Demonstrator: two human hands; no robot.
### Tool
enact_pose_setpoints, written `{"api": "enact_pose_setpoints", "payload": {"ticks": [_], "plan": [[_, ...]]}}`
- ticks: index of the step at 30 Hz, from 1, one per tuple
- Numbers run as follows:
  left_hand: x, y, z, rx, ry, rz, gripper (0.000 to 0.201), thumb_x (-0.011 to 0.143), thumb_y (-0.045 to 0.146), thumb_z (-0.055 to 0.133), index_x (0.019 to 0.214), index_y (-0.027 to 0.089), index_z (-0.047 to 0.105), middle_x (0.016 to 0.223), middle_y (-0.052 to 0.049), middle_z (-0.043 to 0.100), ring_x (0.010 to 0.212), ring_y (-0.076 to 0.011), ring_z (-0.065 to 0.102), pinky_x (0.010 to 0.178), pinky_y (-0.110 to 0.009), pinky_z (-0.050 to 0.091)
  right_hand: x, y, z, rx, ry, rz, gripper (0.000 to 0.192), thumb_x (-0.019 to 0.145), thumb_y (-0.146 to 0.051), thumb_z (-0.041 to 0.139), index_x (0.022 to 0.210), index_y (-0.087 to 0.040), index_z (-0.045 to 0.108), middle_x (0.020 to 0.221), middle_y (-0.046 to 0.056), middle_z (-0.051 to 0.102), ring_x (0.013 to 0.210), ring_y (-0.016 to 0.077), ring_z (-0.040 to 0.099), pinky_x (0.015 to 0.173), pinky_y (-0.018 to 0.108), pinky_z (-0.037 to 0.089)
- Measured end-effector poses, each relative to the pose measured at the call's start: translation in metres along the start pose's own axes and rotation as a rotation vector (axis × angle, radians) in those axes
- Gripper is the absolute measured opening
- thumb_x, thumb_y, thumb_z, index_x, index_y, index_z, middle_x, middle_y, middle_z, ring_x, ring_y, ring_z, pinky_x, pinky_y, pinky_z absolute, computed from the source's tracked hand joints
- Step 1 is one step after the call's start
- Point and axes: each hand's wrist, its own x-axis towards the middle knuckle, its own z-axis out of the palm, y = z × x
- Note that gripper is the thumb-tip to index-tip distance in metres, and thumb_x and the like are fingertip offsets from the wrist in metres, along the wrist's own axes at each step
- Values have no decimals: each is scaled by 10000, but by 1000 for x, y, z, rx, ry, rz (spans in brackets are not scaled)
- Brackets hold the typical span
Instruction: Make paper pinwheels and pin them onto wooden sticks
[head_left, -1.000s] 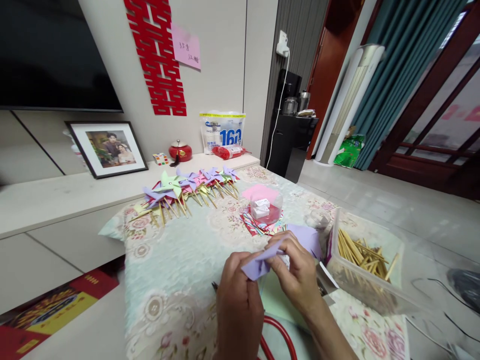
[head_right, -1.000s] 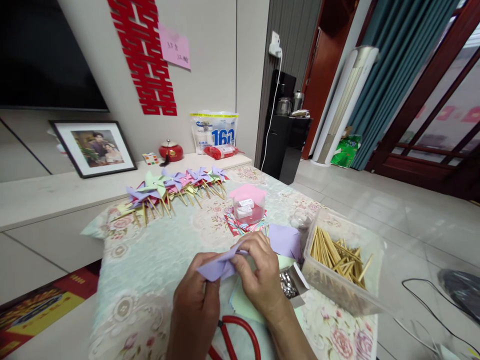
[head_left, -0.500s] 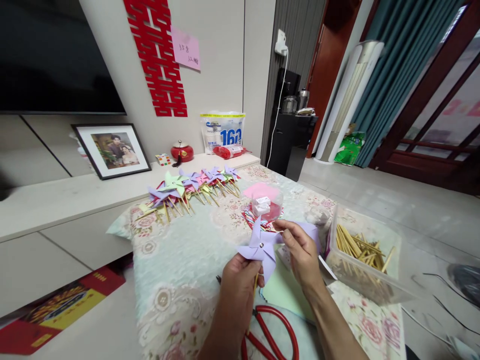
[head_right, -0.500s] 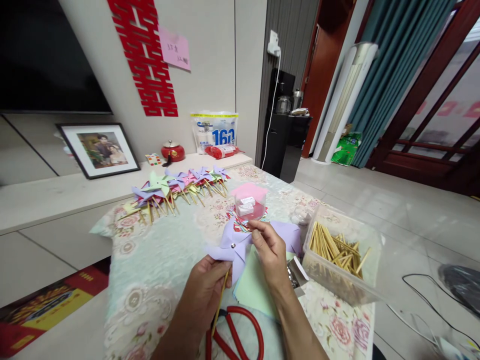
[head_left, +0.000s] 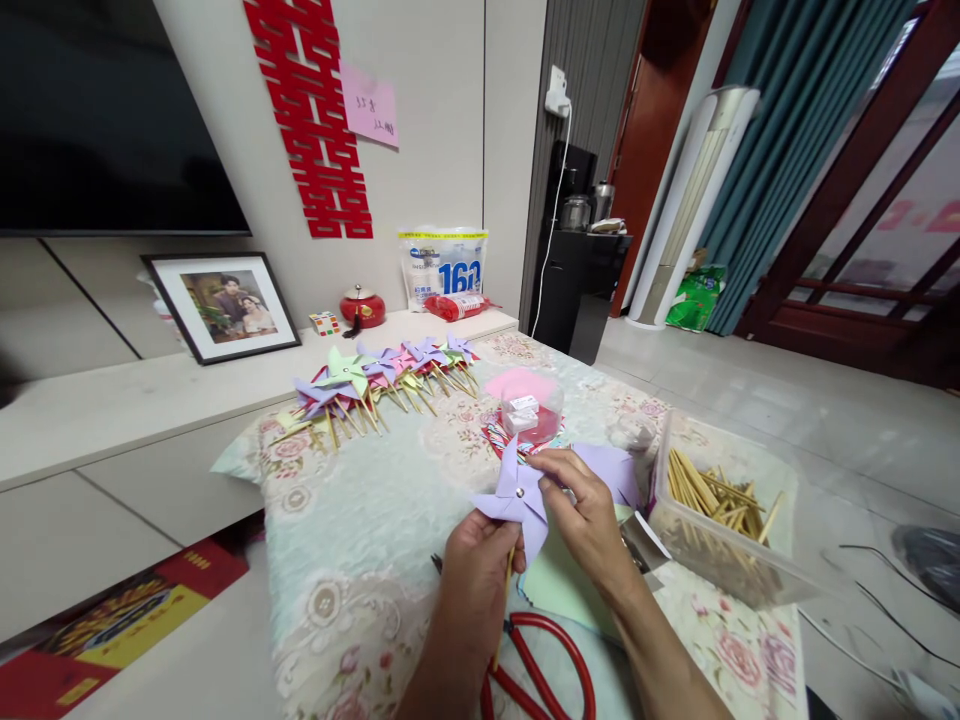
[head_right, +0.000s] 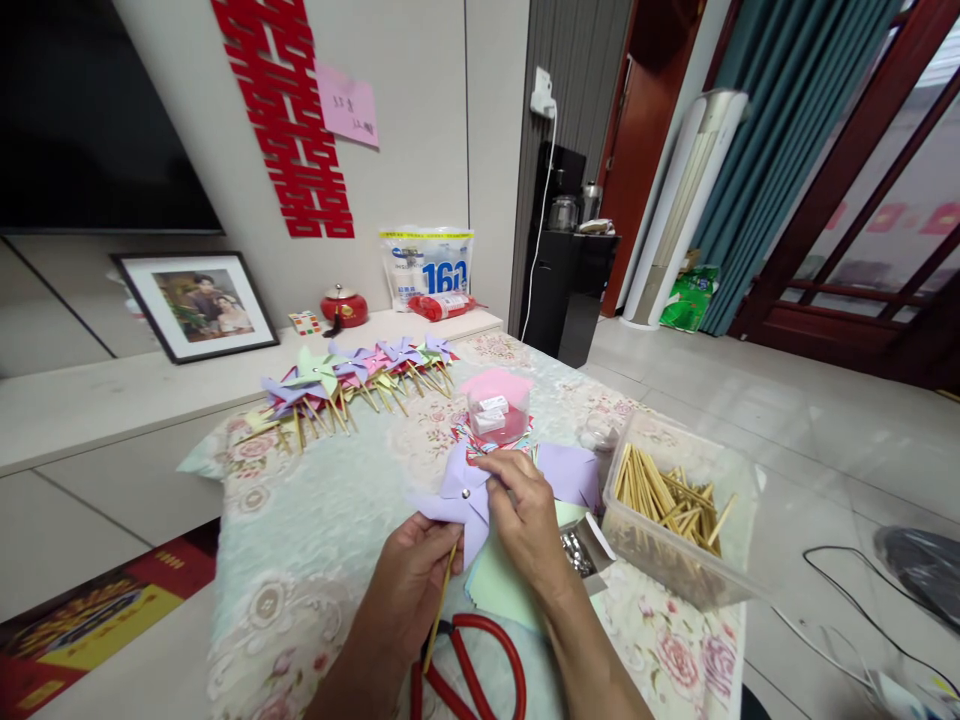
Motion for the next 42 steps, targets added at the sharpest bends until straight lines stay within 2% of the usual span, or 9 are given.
{"api": "enact_pose_setpoints", "payload": {"ticks": [8,19,23,26,29,32,35,38,42], "plan": [[0,-1,3,-8,31,-14,232,599,165,776,813,152,689,671,13,638,575,-107,503,579,-226,388,1,4,1,-28,3,-75,233,935,-130,557,1044,-239,732,1012,71,705,984,214,655,865,377,517],[0,-3,2,31,41,28,134,608,139,730,707,164,642,592,43,565,524,-87,433,535,-214,348,-1,7,2,-79,2,-88,237,946,-146,548,1042,-249,738,1036,75,701,1007,224,649,869,392,518],[3,-2,0,-64,71,21,230,609,158,774,819,175,679,728,7,658,593,-104,524,578,-220,403,-2,0,2,-123,101,-21,299,960,-174,542,1226,-239,663,1209,96,668,1147,237,600,982,423,469],[6,1,0,-148,111,42,280,589,170,790,849,194,689,826,-23,705,700,-145,618,650,-242,469,-4,-8,4,-101,191,46,173,963,-224,563,1083,-214,687,1055,79,692,1014,222,636,890,374,497],[8,3,1,-190,134,90,266,585,170,785,831,198,688,895,-51,735,847,-204,678,776,-293,525,-6,-15,10,-64,112,77,135,967,-252,570,952,-209,696,940,59,694,902,205,647,810,339,508],[8,2,2,-214,106,127,248,603,171,785,834,203,700,962,-65,754,944,-236,691,899,-350,531,-10,-17,20,-82,2,50,181,935,-250,607,1089,-200,690,984,74,693,899,212,645,799,345,522],[9,-1,2,-196,89,149,188,630,178,771,804,221,716,968,-65,764,1020,-256,690,986,-376,506,-14,-14,29,-142,-15,38,297,897,-212,627,1191,-196,665,995,78,690,894,221,639,806,364,532],[9,-4,3,-183,107,158,138,640,181,758,764,229,718,948,-59,770,1004,-254,699,995,-378,508,-17,-11,33,-165,5,37,288,896,-172,597,1170,-202,680,985,78,695,906,225,648,813,367,542],[9,-3,5,-255,129,148,166,614,146,773,747,224,714,870,-25,769,902,-197,711,930,-300,531,-16,-10,33,-144,30,3,239,905,-156,572,1094,-209,709,958,78,704,916,225,667,806,355,552]]}}
